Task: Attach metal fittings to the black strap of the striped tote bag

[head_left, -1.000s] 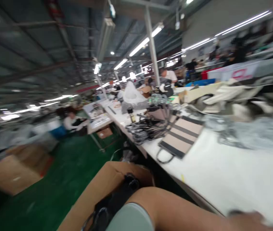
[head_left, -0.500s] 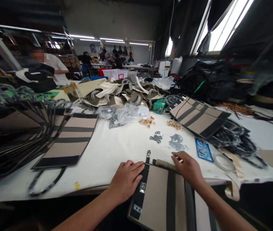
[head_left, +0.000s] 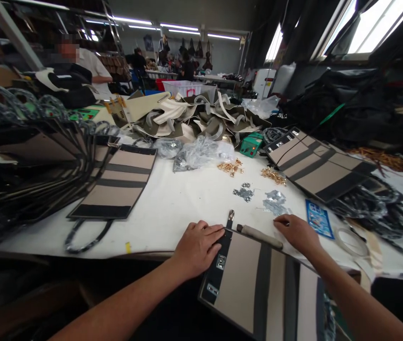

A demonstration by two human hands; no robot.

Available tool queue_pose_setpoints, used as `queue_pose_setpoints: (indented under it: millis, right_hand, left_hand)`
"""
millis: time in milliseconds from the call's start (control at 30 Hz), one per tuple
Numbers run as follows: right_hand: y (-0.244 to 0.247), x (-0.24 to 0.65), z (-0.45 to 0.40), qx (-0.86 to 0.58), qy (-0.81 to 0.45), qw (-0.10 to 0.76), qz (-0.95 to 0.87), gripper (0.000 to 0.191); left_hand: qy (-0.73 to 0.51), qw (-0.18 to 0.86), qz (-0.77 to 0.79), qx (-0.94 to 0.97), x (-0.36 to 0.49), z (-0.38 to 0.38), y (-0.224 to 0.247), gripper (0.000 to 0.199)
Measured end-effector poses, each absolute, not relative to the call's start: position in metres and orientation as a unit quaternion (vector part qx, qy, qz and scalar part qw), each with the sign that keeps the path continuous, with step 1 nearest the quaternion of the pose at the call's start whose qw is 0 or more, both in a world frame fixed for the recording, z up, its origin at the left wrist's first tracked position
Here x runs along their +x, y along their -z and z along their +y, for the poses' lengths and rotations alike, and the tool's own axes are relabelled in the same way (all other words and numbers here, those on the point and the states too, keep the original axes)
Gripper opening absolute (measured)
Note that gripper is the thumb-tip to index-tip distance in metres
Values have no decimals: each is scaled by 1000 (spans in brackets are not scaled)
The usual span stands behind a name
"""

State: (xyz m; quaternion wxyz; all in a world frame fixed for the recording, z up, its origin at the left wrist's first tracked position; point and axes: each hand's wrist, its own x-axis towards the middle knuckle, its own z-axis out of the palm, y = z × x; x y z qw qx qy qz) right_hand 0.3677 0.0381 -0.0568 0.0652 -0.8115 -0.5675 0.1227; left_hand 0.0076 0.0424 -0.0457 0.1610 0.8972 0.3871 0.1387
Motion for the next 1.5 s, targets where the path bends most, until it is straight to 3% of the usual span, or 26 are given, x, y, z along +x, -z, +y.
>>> queue_pose_setpoints:
  millis: [333, 700, 967, 1067, 1233, 1400, 1500]
  right_hand:
    - [40, 376, 58, -798, -175, 12, -577, 19]
    - [42, 385, 75, -772, -293, 16, -564, 15]
    - [43, 381, 68, -765, -241, 35, -596, 12]
    - [41, 378, 62, -757, -225, 55, -611, 19]
    - [20, 335, 52, -710, -304, 195, -605, 39]
    - [7, 258, 52, -573, -447, 171, -665, 30]
    - [14, 235, 56, -541, -442, 140, -702, 24]
  left_hand:
    - [-154, 166, 381, 896, 6, 42, 49, 41]
    - [-159, 154, 379, 898, 4, 42, 51, 42]
    - [-152, 154, 377, 900, 5, 42, 50, 41]
    - [-149, 156, 377, 901, 5, 42, 50, 41]
    - [-150, 154, 374, 902, 5, 42, 49, 40]
    - [-149, 148, 376, 903, 5, 42, 47, 41]
    - [-150, 152, 381, 899, 5, 42, 48, 41]
